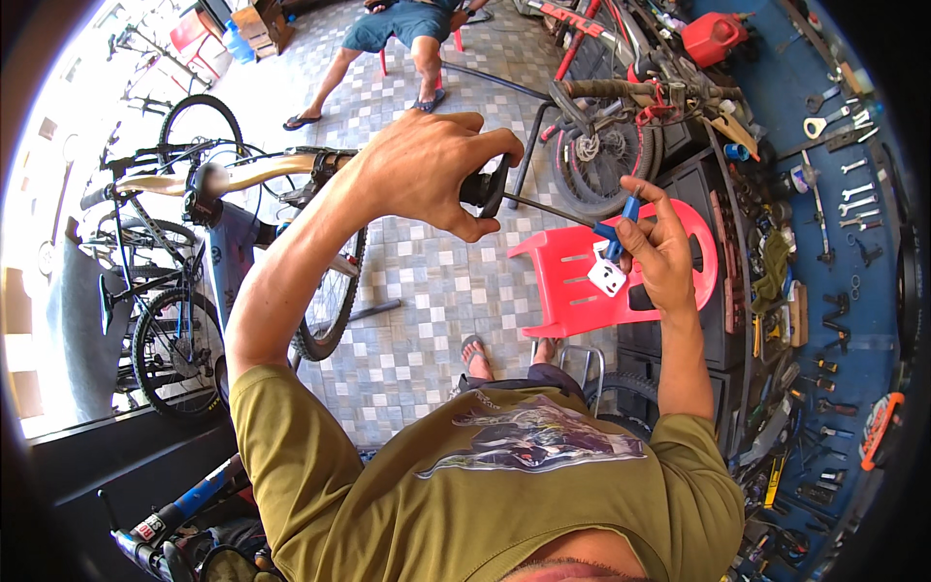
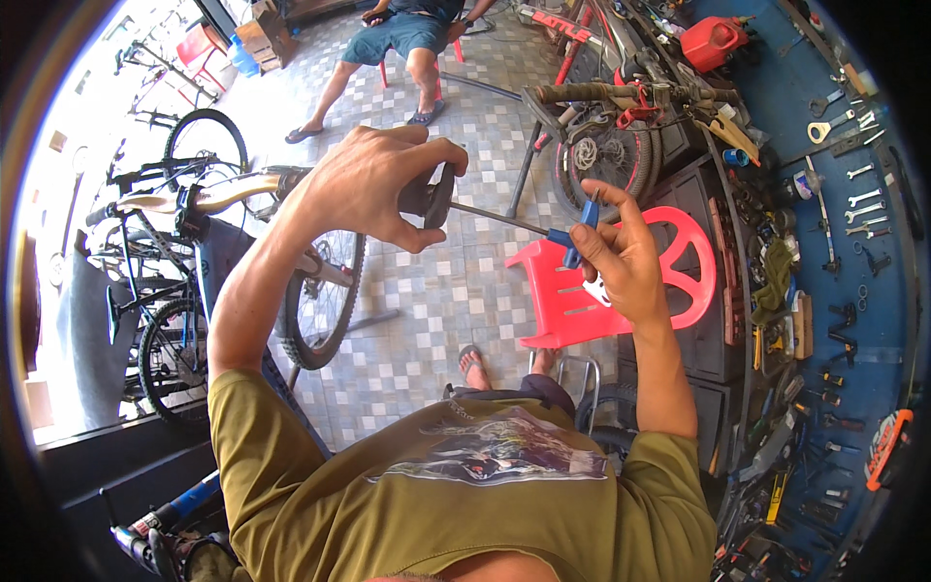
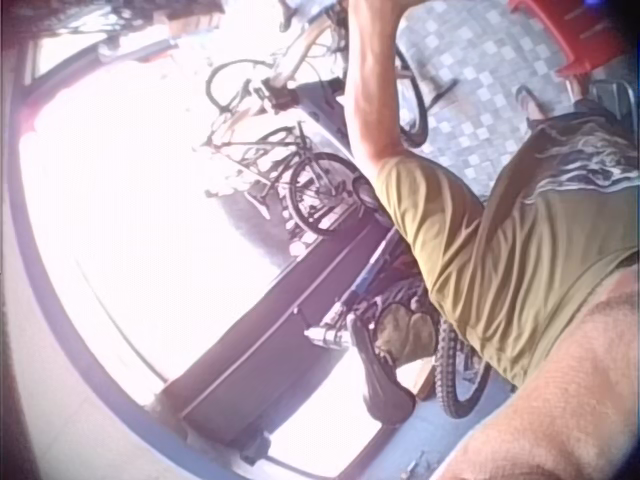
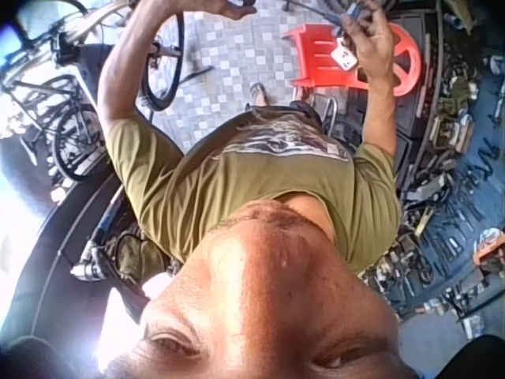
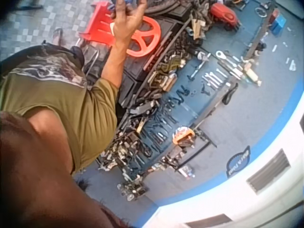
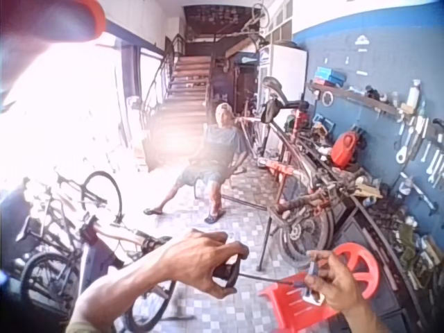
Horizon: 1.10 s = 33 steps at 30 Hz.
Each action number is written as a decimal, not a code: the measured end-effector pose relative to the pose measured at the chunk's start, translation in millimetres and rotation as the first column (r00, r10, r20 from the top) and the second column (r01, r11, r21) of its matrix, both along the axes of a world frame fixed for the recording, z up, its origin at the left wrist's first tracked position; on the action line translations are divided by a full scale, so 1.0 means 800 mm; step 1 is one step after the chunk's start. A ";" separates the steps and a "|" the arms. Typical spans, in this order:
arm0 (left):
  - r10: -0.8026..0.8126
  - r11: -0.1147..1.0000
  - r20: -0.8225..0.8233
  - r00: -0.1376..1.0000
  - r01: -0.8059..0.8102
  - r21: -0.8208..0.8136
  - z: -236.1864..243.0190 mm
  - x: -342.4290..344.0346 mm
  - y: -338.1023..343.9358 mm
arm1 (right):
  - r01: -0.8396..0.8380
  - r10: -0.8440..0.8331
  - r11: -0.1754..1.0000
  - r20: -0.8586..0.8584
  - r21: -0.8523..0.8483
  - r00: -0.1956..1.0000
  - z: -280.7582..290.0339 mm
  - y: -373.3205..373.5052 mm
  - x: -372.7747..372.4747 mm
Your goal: The person assembles a bicycle handlebar grip, then uses a screwdriver and a yellow multi-tool to tighten the grip and brake lever on the handlebar. The person works in a cluttered workshop with other bicycles and tools visible.
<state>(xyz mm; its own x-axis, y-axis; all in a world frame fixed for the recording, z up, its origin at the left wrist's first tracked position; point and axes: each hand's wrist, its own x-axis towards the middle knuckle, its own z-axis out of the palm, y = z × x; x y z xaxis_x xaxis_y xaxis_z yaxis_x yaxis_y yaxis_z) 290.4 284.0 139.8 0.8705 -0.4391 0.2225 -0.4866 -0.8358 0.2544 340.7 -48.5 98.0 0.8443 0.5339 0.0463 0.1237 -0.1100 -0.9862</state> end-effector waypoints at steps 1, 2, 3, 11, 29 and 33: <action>0.006 1.000 -0.003 1.000 -0.005 0.008 0.001 0.000 -0.001 | 0.012 -0.011 1.000 -0.033 0.022 0.999 0.001 0.003 -0.003; 0.011 1.000 -0.005 1.000 -0.011 0.015 0.002 -0.001 -0.001 | 0.025 -0.022 0.999 -0.067 0.043 0.998 0.002 0.005 -0.005; 0.016 1.000 -0.008 1.000 -0.016 0.023 0.003 -0.001 -0.002 | 0.036 -0.033 0.998 -0.054 0.059 0.998 0.000 0.006 -0.007; 0.017 0.999 -0.016 1.000 -0.016 0.037 0.003 0.000 -0.001 | -0.060 0.051 0.995 0.112 0.080 0.992 -0.030 -0.011 -0.010; -0.004 1.000 0.018 1.000 0.004 0.022 0.003 -0.001 -0.001 | 0.042 0.038 0.982 0.413 -0.183 0.910 -0.011 -0.010 -0.002; -0.014 1.000 0.043 0.999 0.013 0.022 0.001 -0.001 0.001 | -0.040 0.041 0.999 0.051 -0.004 0.998 -0.012 -0.008 -0.001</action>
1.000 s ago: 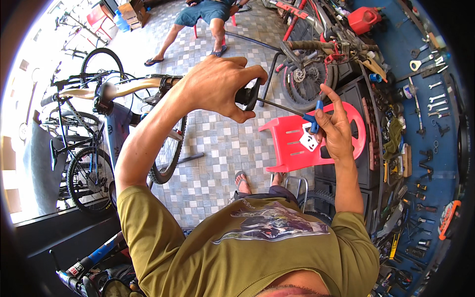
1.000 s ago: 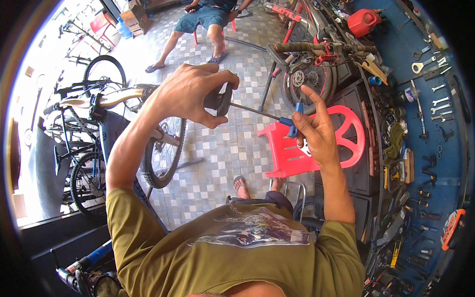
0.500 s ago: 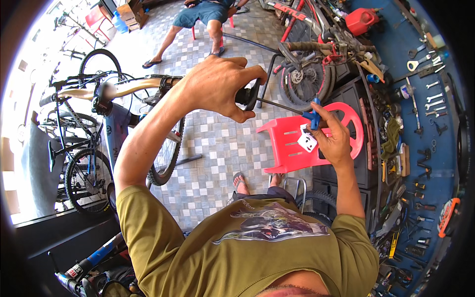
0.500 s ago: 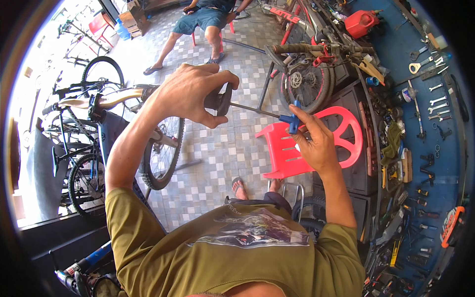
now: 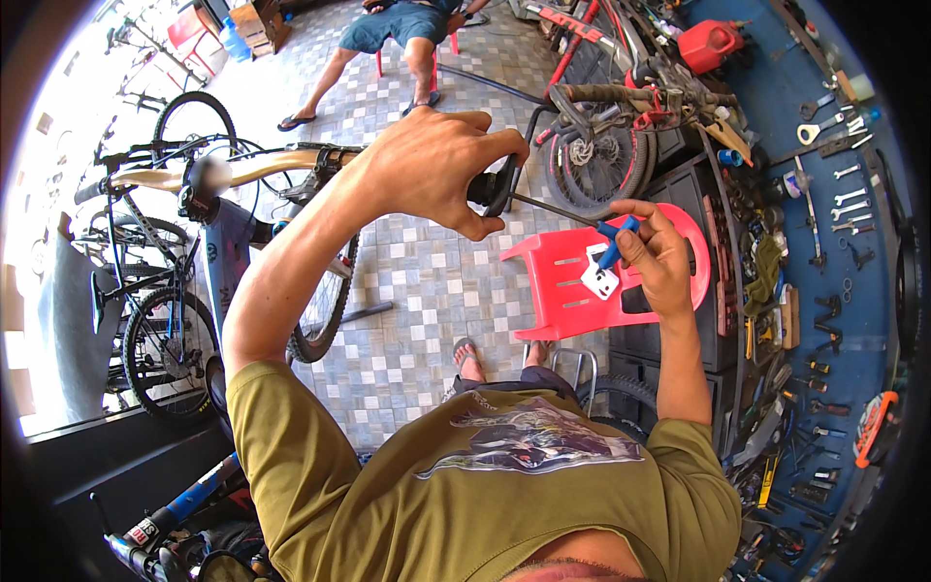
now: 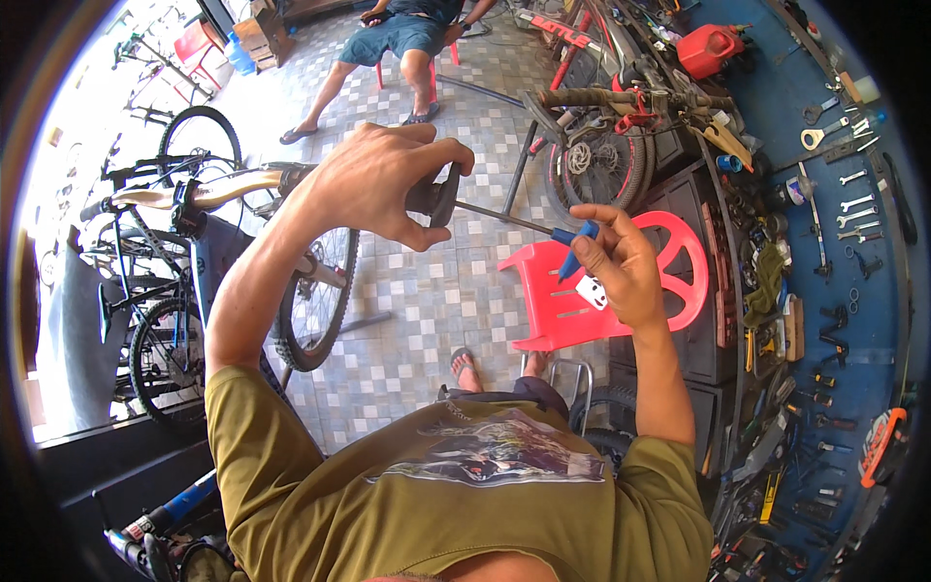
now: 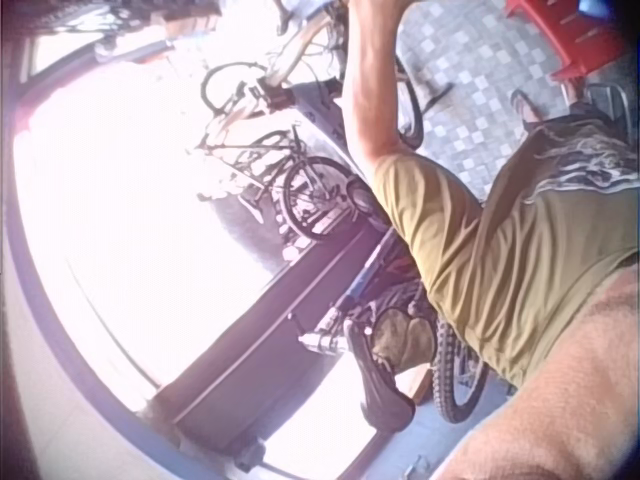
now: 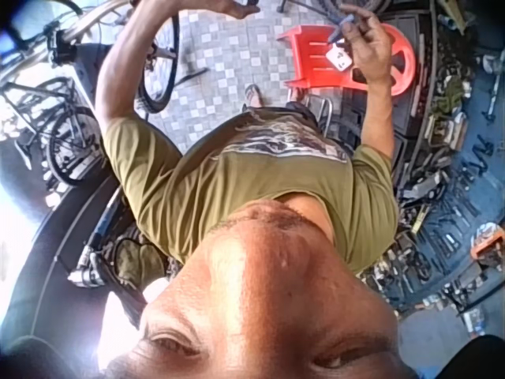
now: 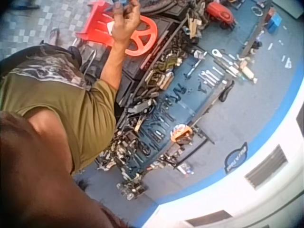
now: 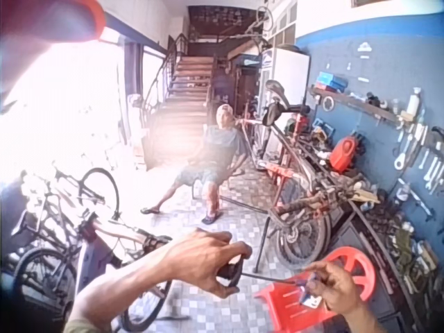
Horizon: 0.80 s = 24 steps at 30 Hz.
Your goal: The person assembles a bicycle handlebar grip, then uses a screwdriver and a yellow multi-tool to tighten the grip and brake lever on the handlebar. The person works in a cluttered workshop with other bicycles and tools visible.
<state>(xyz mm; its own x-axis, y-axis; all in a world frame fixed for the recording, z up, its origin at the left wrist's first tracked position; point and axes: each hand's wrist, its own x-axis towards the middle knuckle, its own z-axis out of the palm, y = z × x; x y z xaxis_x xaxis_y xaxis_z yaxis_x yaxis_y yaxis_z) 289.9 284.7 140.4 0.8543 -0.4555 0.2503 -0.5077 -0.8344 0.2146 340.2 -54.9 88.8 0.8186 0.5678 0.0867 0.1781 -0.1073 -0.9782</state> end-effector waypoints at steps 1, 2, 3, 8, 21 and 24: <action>0.001 1.000 -0.002 1.000 -0.001 -0.004 -0.001 0.000 0.000 | 0.006 -0.004 1.000 -0.076 0.018 0.997 0.003 0.002 -0.001; 0.003 1.000 -0.003 1.000 -0.003 -0.008 -0.002 0.000 0.000 | 0.013 -0.007 0.999 -0.151 0.035 0.988 0.005 0.004 -0.002; 0.004 1.000 -0.005 1.000 -0.004 -0.011 -0.002 0.000 0.000 | 0.042 -0.026 0.997 -0.223 0.068 0.974 0.005 0.008 -0.003; 0.010 1.000 -0.007 1.000 -0.010 -0.002 -0.002 0.001 0.000 | 0.129 -0.067 0.978 -0.344 0.162 0.936 0.007 0.016 -0.011; 0.000 1.000 0.005 1.000 0.000 -0.010 -0.001 0.001 0.001 | -0.024 0.052 0.994 0.271 -0.108 0.961 -0.006 -0.016 -0.015; -0.006 1.000 0.013 1.000 0.006 -0.016 -0.001 0.001 -0.001 | 0.153 0.050 0.948 0.606 -0.278 0.794 0.000 -0.018 -0.012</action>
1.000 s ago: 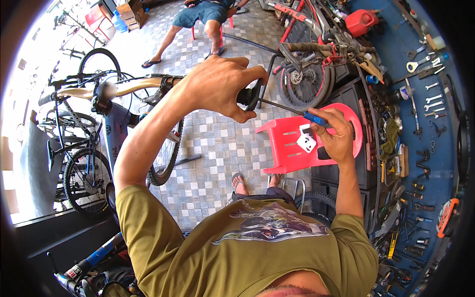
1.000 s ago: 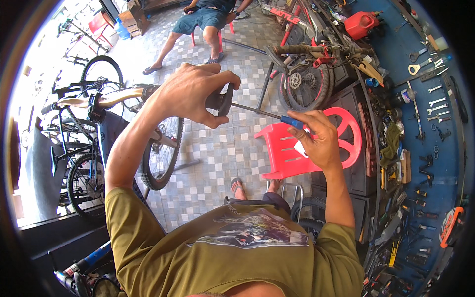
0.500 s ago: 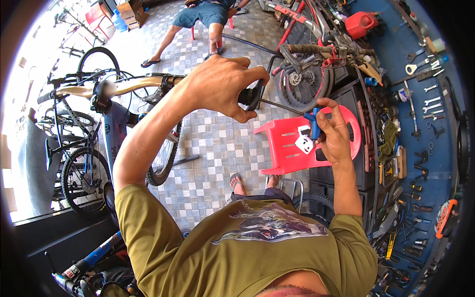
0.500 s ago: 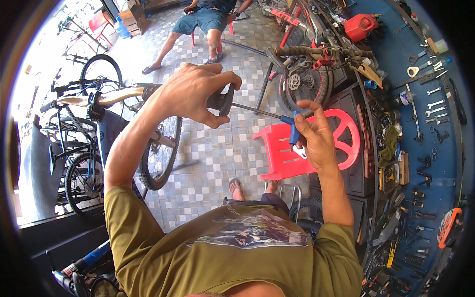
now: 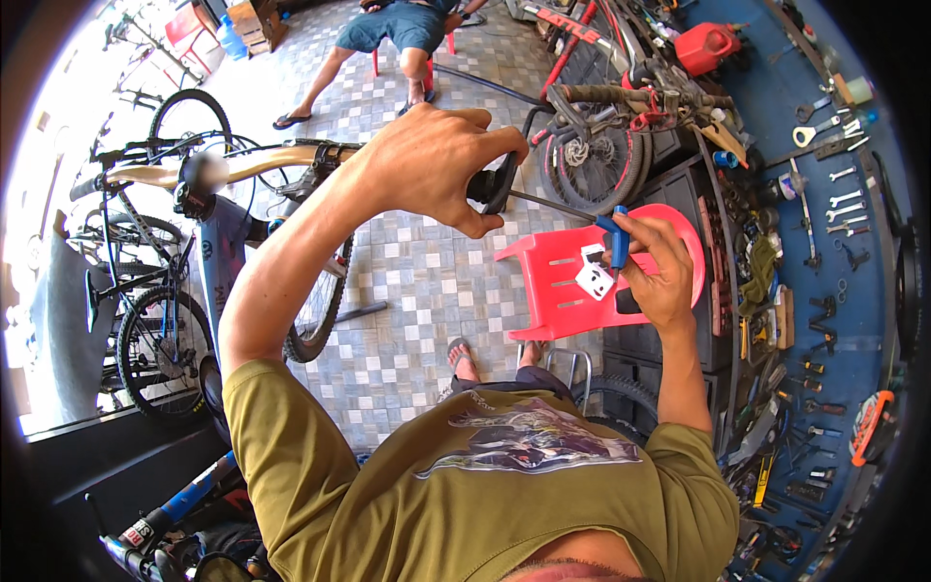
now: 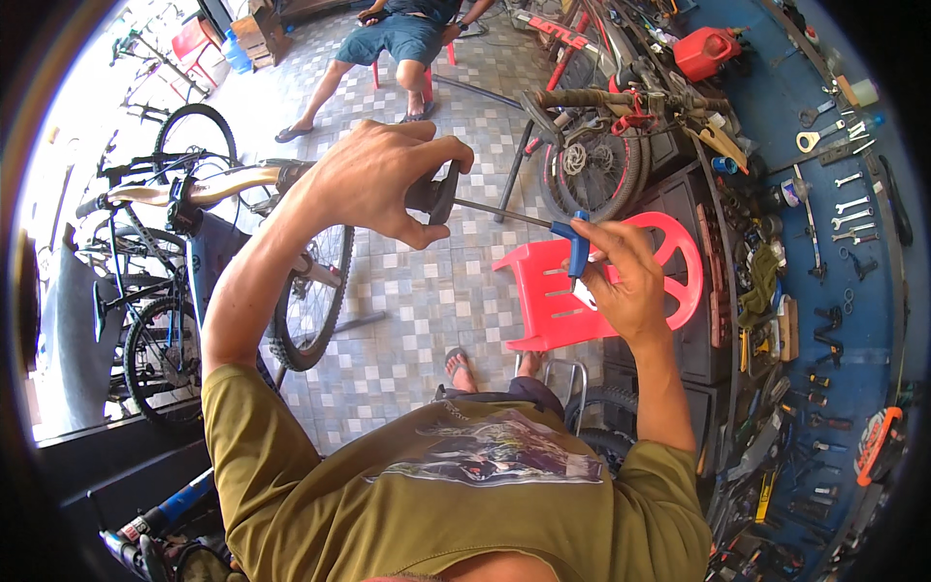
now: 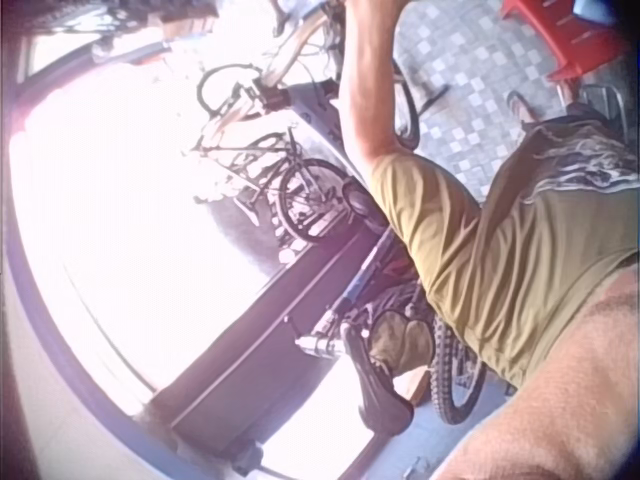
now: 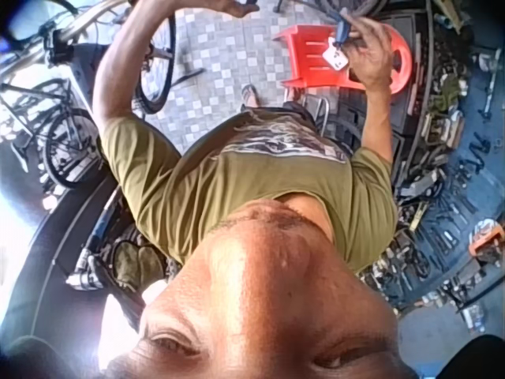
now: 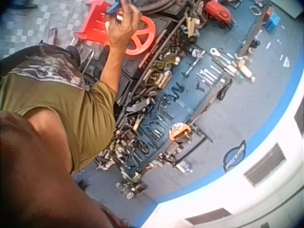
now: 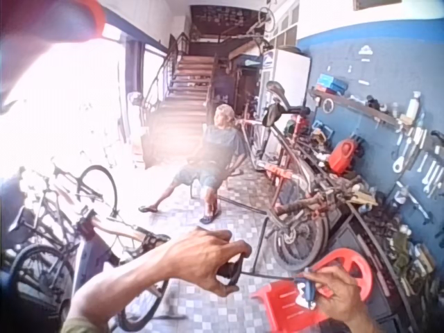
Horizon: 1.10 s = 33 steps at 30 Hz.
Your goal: The person assembles a bicycle handlebar grip, then uses a screwdriver and a yellow multi-tool to tighten the grip and brake lever on the handlebar. The person works in a cluttered workshop with other bicycles and tools visible.
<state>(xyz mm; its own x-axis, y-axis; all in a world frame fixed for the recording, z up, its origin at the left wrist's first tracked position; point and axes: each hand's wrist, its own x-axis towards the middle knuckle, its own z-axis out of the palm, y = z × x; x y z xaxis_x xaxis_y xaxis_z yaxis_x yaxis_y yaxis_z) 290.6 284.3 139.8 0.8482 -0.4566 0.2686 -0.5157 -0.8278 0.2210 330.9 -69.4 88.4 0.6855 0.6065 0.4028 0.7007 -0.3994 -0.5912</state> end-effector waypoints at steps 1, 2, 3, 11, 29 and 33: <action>0.000 1.000 0.004 1.000 0.000 0.002 0.000 0.000 0.001 | 0.029 -0.024 0.999 0.112 -0.042 0.993 0.010 0.005 -0.002; 0.000 1.000 0.007 1.000 0.000 0.003 -0.001 0.000 0.001 | 0.062 -0.043 0.995 0.224 -0.079 0.974 0.017 0.008 -0.002; 0.001 1.000 0.010 1.000 -0.001 0.005 -0.001 -0.001 0.002 | 0.048 -0.018 0.994 0.300 -0.096 0.954 0.021 0.011 0.000; 0.018 1.000 -0.020 1.000 -0.017 0.016 0.002 0.000 0.001 | 0.002 0.021 0.995 0.213 -0.105 0.977 0.026 0.012 0.012; -0.037 0.998 0.034 0.999 0.038 -0.048 -0.002 0.001 0.003 | 0.334 0.333 0.821 -0.863 0.463 0.380 0.006 0.038 0.013; -0.004 1.000 0.007 1.000 0.004 0.022 0.003 0.000 0.002 | 0.246 0.176 0.880 -0.760 0.406 0.626 -0.009 0.023 0.010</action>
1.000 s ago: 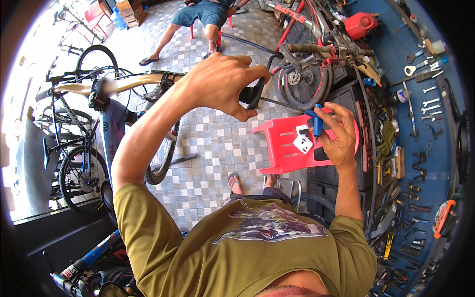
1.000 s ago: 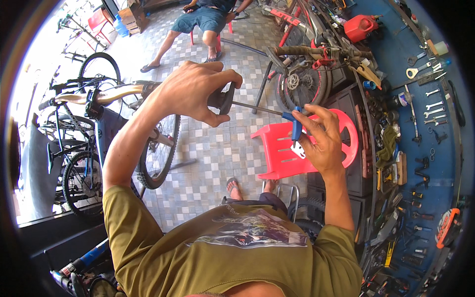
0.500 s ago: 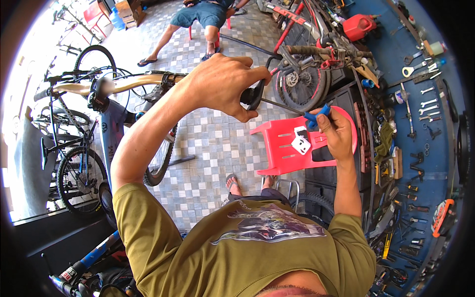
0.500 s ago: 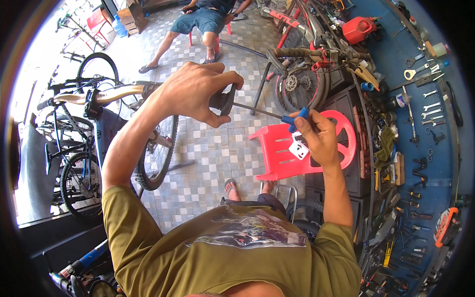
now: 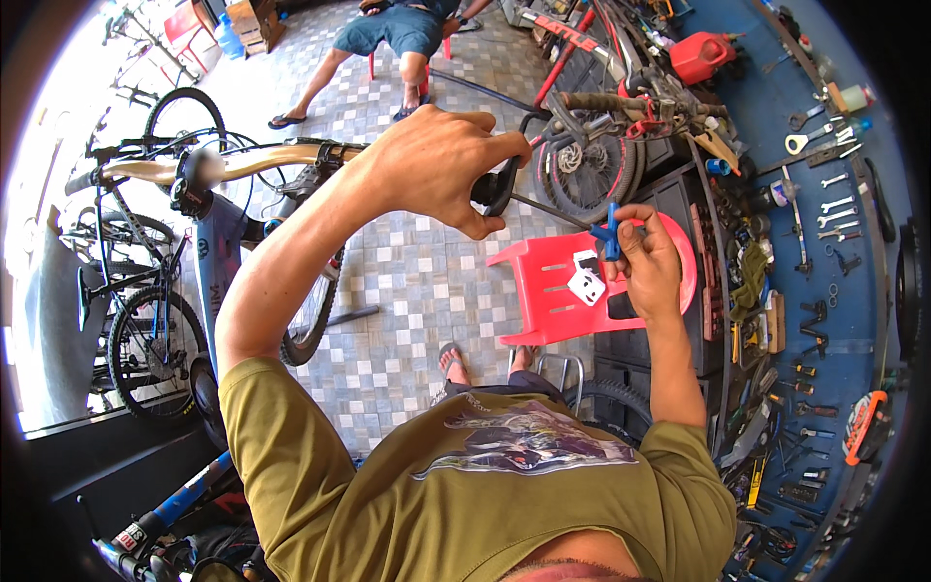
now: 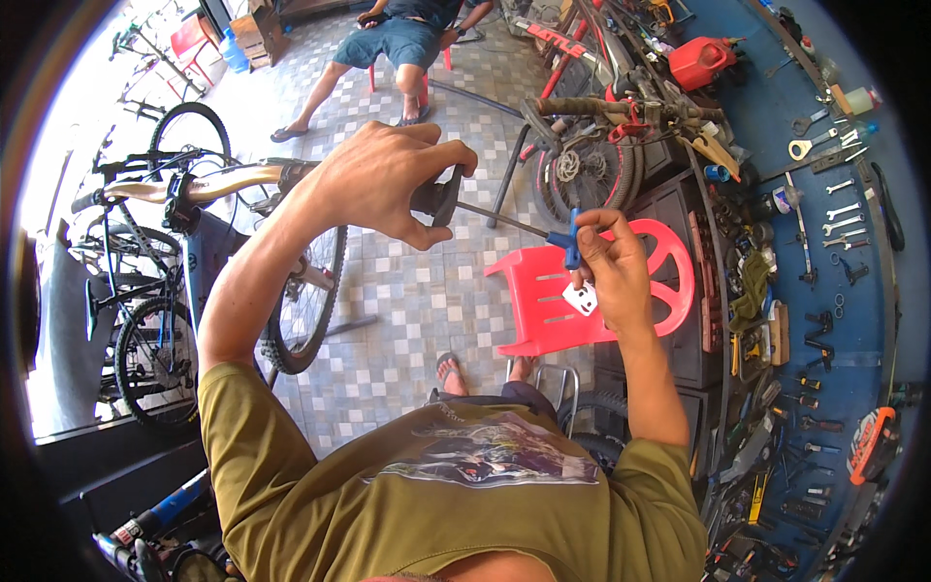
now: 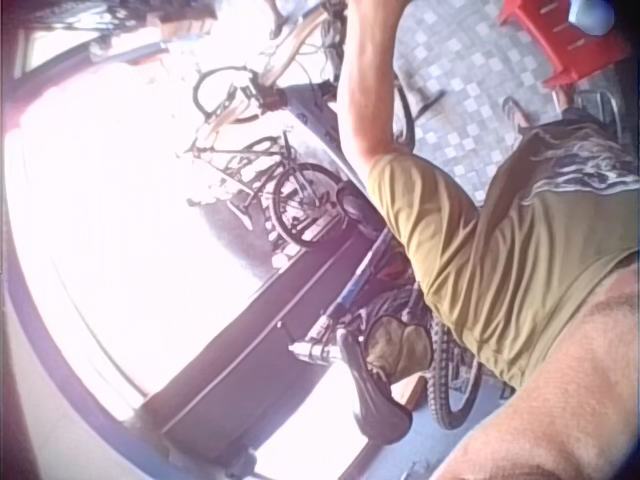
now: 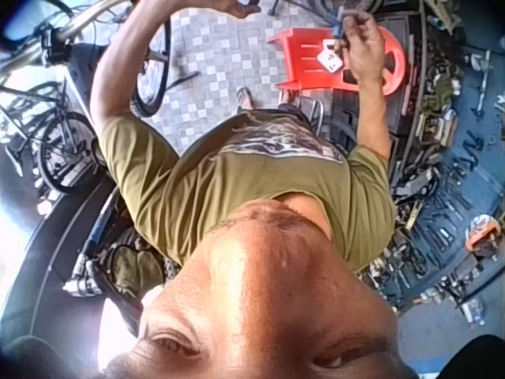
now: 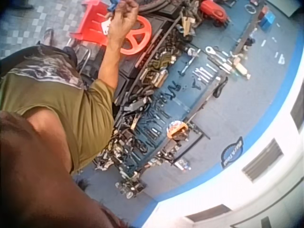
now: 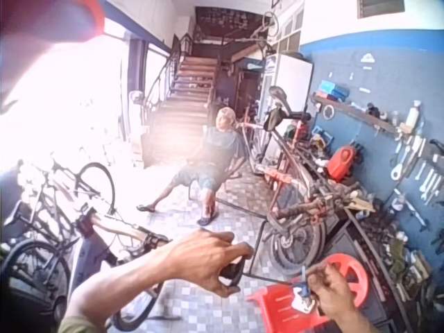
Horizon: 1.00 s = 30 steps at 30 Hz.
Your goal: The person assembles a bicycle handlebar grip, then uses a screwdriver and a yellow multi-tool to tighten the grip and brake lever on the handlebar. The person works in a cluttered workshop with other bicycles and tools visible.
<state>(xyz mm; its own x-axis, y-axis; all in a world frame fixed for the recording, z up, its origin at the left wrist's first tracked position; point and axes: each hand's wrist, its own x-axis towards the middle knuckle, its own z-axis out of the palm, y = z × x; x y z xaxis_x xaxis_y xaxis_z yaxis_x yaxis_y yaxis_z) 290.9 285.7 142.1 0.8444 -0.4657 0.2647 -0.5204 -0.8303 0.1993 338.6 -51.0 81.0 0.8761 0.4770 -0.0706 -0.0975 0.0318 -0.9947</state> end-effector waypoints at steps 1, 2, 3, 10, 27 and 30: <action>-0.007 1.000 0.008 1.000 0.007 -0.021 0.000 -0.001 0.000 | -0.009 0.011 0.999 0.056 -0.045 0.998 -0.001 -0.001 -0.002; -0.014 0.999 0.016 1.000 0.015 -0.042 -0.001 -0.002 0.000 | -0.015 0.025 0.996 0.112 -0.090 0.993 -0.001 -0.002 -0.004; -0.021 0.998 0.024 0.999 0.022 -0.063 -0.001 -0.002 0.000 | -0.047 0.060 0.996 0.173 -0.078 0.983 -0.001 -0.004 -0.006; -0.004 1.000 0.006 1.000 0.004 -0.015 -0.001 -0.002 0.000 | 0.022 0.116 0.965 0.502 -0.261 0.857 -0.002 -0.008 -0.007; -0.026 0.999 0.022 0.999 0.027 -0.044 0.000 0.000 0.002 | 0.341 0.306 0.837 0.882 -0.429 0.358 0.022 0.001 0.004; -0.024 0.999 0.028 0.999 0.025 -0.044 -0.001 0.002 0.003 | 0.257 0.308 0.840 0.810 -0.478 0.500 0.024 0.000 0.005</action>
